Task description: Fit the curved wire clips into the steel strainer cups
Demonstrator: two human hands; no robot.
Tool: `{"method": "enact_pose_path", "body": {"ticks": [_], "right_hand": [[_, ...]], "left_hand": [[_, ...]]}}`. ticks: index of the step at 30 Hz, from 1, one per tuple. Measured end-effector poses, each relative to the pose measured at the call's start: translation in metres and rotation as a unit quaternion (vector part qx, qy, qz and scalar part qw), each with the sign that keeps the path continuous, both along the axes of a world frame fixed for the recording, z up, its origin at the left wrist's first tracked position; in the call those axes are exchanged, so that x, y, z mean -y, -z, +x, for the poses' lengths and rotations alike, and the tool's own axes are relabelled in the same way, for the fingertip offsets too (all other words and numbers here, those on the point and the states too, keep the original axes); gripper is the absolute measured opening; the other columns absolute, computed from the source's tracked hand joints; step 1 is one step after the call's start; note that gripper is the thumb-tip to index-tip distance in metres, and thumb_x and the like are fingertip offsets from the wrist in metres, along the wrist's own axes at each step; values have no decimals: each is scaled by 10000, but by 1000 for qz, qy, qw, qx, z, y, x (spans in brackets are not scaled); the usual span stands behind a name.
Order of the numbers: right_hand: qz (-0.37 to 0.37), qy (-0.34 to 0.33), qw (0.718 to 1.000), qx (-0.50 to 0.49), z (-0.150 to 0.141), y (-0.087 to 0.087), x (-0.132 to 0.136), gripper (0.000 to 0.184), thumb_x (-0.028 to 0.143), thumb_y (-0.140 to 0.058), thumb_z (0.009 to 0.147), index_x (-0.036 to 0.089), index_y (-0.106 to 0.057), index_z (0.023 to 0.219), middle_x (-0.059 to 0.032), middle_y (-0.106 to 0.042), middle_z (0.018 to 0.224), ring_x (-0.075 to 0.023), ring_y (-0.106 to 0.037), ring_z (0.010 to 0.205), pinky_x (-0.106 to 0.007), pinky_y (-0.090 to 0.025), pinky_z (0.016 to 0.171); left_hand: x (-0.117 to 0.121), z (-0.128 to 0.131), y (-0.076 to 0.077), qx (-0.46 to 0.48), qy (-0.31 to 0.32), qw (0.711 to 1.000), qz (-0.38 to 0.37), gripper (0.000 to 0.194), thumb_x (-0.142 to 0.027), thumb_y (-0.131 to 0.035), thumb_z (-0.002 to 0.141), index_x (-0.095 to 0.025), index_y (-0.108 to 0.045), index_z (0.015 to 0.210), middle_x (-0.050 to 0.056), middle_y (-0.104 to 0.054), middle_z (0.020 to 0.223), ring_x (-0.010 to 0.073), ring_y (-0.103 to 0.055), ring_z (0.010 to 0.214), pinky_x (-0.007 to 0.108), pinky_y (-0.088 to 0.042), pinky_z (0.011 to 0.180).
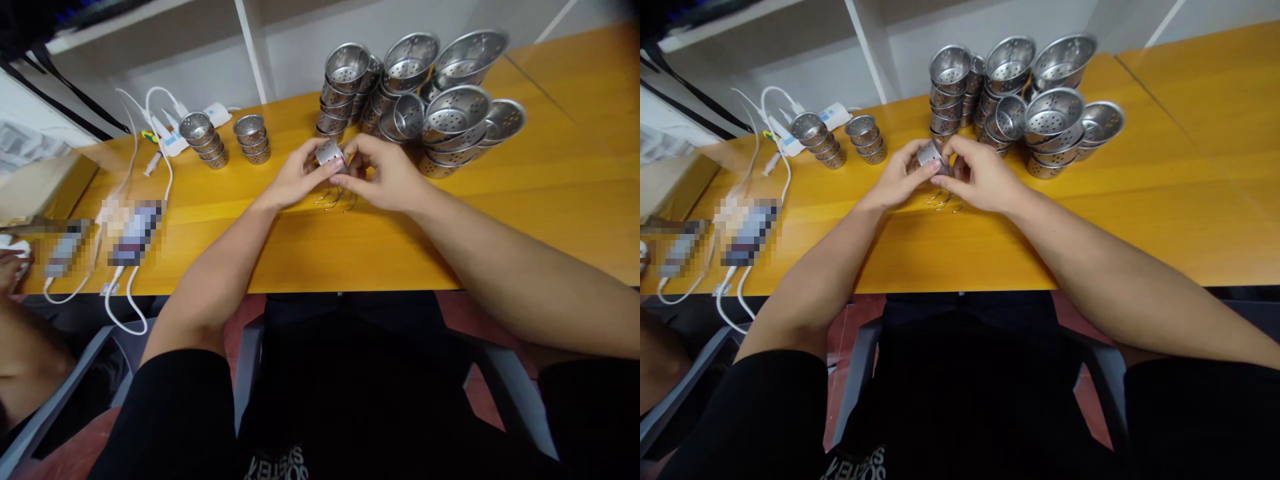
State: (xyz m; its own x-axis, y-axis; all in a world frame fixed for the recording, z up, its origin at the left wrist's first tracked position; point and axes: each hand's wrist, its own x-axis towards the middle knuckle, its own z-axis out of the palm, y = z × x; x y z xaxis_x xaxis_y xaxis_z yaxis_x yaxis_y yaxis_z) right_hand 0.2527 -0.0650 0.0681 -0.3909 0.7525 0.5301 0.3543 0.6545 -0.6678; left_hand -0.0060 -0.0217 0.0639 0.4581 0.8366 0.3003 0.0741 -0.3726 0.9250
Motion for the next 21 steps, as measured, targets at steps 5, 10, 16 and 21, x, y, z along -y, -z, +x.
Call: {"method": "enact_pose_path", "body": {"ticks": [5, 10, 16, 21], "right_hand": [[-44, -67, 997, 12, 0, 2, 1, 695, 844, -950, 997, 378, -799, 1490, -43, -789, 1060, -317, -758, 854, -512, -685, 794], [-12, -93, 995, 27, -5, -4, 4, 441, 707, -912, 998, 333, -827, 1216, -69, -757, 1121, -289, -702, 853, -479, -639, 753], [-9, -58, 998, 1, -5, -4, 0, 615, 935, -868, 1026, 332, -744, 1024, -90, -731, 1112, -311, -662, 900, -584, -663, 868], [-12, 12, 1000, -25, 1, -1, -11, 843, 1165, -749, 983, 323, -731, 1018, -71, -690, 987, -307, -644, 885, -572, -646, 857]], "left_hand": [[6, -7, -14, 52, -36, 996, -70, 770, -326, -1279, 746, -238, -824, 1360, 62, -792, 1397, 465, -723, 1722, 717, -531, 1514], [10, -8, -23, 41, 7, 998, -46, 864, -335, -1295, 681, -247, -830, 1404, 39, -794, 1466, 431, -784, 1661, 681, -582, 1473], [9, -8, -26, 40, -7, 996, -84, 854, -170, -1267, 662, -251, -848, 1402, 37, -777, 1496, 443, -744, 1704, 717, -559, 1482], [-1, -15, -15, 28, 9, 999, -40, 984, -333, -1313, 641, -268, -829, 1496, 57, -733, 1585, 454, -747, 1686, 686, -593, 1456]]}}
